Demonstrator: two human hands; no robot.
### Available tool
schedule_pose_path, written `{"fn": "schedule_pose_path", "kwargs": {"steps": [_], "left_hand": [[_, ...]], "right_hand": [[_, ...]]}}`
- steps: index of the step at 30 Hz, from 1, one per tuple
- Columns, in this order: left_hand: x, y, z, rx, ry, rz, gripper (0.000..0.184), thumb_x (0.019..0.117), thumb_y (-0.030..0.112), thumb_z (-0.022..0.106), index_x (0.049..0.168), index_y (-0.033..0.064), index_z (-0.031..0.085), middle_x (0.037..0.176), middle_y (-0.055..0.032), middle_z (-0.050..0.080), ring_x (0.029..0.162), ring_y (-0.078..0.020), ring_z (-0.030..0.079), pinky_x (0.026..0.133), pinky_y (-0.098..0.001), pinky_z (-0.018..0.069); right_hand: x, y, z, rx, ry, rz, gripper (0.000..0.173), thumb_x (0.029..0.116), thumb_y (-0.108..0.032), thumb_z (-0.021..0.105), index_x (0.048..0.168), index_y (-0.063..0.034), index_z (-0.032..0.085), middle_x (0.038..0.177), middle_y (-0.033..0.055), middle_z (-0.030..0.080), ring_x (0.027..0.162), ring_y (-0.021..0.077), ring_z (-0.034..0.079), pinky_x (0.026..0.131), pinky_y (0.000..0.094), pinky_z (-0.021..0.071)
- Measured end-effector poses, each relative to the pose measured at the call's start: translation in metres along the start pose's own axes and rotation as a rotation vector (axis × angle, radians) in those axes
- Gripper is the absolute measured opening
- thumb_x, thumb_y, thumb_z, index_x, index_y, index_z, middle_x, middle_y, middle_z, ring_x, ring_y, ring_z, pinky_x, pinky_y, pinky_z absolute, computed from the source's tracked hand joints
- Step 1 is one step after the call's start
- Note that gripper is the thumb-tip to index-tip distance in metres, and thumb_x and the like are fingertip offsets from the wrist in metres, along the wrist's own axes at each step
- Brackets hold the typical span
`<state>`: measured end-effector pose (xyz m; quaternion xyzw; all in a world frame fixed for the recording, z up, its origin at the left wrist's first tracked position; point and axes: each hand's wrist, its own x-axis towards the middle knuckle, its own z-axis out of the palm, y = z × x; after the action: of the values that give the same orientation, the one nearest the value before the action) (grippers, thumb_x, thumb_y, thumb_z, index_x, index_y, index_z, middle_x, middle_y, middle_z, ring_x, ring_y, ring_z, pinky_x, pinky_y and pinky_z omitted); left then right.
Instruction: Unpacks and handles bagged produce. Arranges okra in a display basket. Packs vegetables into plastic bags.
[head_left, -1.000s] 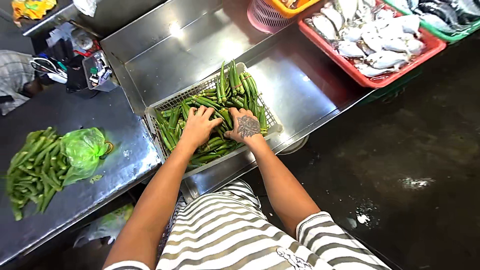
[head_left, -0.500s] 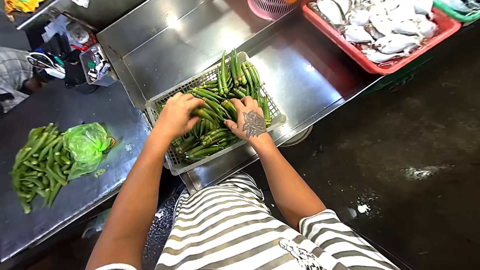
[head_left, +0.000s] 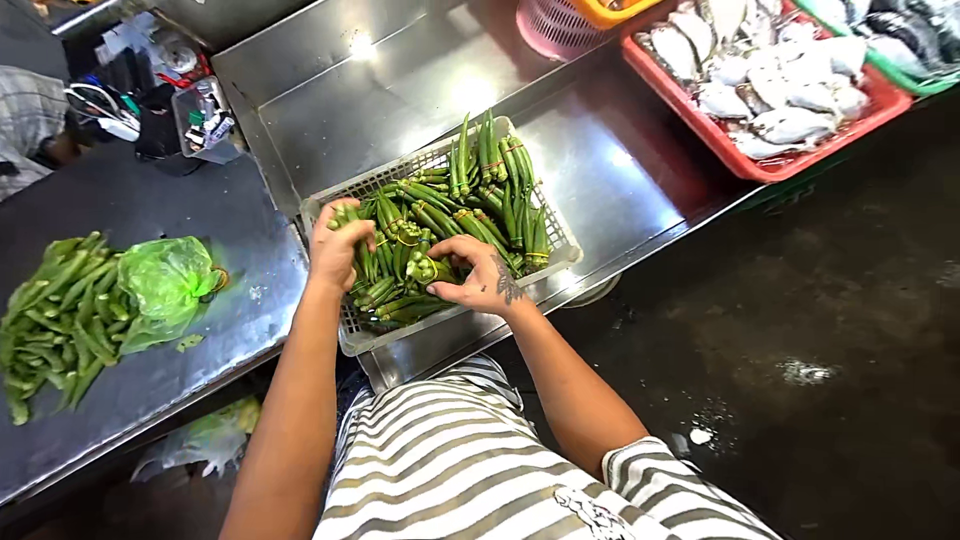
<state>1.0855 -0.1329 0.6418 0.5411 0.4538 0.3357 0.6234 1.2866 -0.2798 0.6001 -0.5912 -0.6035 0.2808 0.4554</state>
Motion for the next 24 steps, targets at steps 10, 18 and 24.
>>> {"fn": "schedule_pose_path", "kwargs": {"steps": [10, 18, 24], "left_hand": [[-0.006, -0.008, 0.056, 1.146, -0.021, -0.059, 0.053, 0.0775, 0.045, 0.083, 0.116, 0.0100, 0.071, 0.097, -0.0182, 0.072, 0.090, -0.0392, 0.070, 0.074, -0.0659, 0.0547], [-0.021, -0.004, 0.162, 0.480, -0.262, -0.122, 0.055, 0.0853, 0.043, 0.082, 0.123, 0.0080, 0.062, 0.094, -0.0120, 0.071, 0.075, -0.0235, 0.072, 0.069, -0.0485, 0.0629], [-0.034, -0.026, 0.197, 0.883, -0.521, -0.086, 0.051, 0.0980, 0.039, 0.067, 0.130, 0.0002, 0.058, 0.109, -0.0190, 0.068, 0.101, -0.0321, 0.069, 0.088, -0.0533, 0.0565]], "right_hand": [[-0.035, 0.006, -0.121, -0.241, 0.651, 0.402, 0.040, 0.0910, -0.040, 0.075, 0.120, -0.0137, 0.068, 0.098, 0.0031, 0.072, 0.079, 0.0115, 0.069, 0.069, 0.0327, 0.0593], [-0.040, 0.044, -0.096, -0.674, 0.425, 0.612, 0.045, 0.0972, -0.051, 0.061, 0.125, -0.0171, 0.070, 0.106, 0.0126, 0.071, 0.100, 0.0339, 0.067, 0.086, 0.0570, 0.0521], [-0.049, 0.039, -0.115, -0.562, 0.409, 0.534, 0.040, 0.0938, -0.043, 0.070, 0.119, -0.0126, 0.072, 0.106, 0.0133, 0.070, 0.100, 0.0315, 0.066, 0.085, 0.0535, 0.0539]]}}
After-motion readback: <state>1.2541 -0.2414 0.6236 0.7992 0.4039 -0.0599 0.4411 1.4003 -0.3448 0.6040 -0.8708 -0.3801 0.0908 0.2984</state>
